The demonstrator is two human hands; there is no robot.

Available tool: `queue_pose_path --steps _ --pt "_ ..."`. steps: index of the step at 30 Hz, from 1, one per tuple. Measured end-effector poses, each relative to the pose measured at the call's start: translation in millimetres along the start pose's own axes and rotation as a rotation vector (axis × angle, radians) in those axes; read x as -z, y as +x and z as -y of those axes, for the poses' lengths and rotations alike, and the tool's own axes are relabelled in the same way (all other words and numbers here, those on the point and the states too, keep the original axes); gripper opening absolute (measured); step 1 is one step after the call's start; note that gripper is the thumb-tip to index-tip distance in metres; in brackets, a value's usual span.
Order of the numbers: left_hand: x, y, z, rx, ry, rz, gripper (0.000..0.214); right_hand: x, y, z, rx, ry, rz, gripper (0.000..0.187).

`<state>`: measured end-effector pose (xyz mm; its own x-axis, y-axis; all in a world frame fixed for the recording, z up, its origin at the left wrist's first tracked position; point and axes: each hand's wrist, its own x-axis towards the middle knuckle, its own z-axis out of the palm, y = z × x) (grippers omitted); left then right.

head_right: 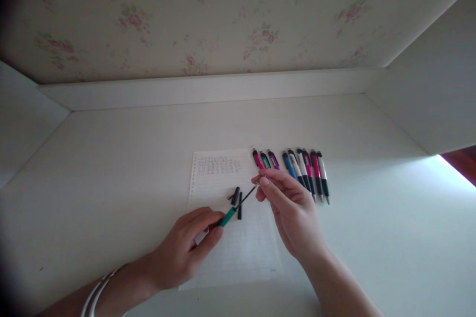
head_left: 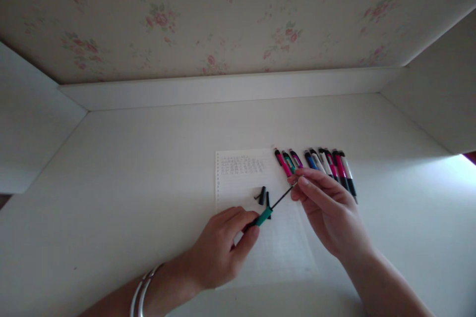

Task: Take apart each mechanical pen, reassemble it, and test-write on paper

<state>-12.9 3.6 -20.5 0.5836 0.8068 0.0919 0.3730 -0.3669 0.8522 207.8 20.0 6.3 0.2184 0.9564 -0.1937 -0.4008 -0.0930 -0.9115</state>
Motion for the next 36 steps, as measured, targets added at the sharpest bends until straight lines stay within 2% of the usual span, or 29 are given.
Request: queue_pose_path --steps 7,17,29,36 --pt "-0.2 -1 0 0.006 -0.011 0.008 0.022 0 0 1 0.019 0.001 0.009 0.011" --pt "-0.9 -1 1 0.004 -0.005 -0.004 0.021 1 -1 -2 0.046 -0.038 -0.005 0.013" --pt "-1.1 -1 -1 0.003 -0.013 -0.013 0.018 2 -4 -10 0.157 -0.213 -0.016 0.015" --pt "0.7 0 -2 0.026 -0.052 0.001 0.014 -5 -10 -11 0.307 -0.355 -0.006 0.010"
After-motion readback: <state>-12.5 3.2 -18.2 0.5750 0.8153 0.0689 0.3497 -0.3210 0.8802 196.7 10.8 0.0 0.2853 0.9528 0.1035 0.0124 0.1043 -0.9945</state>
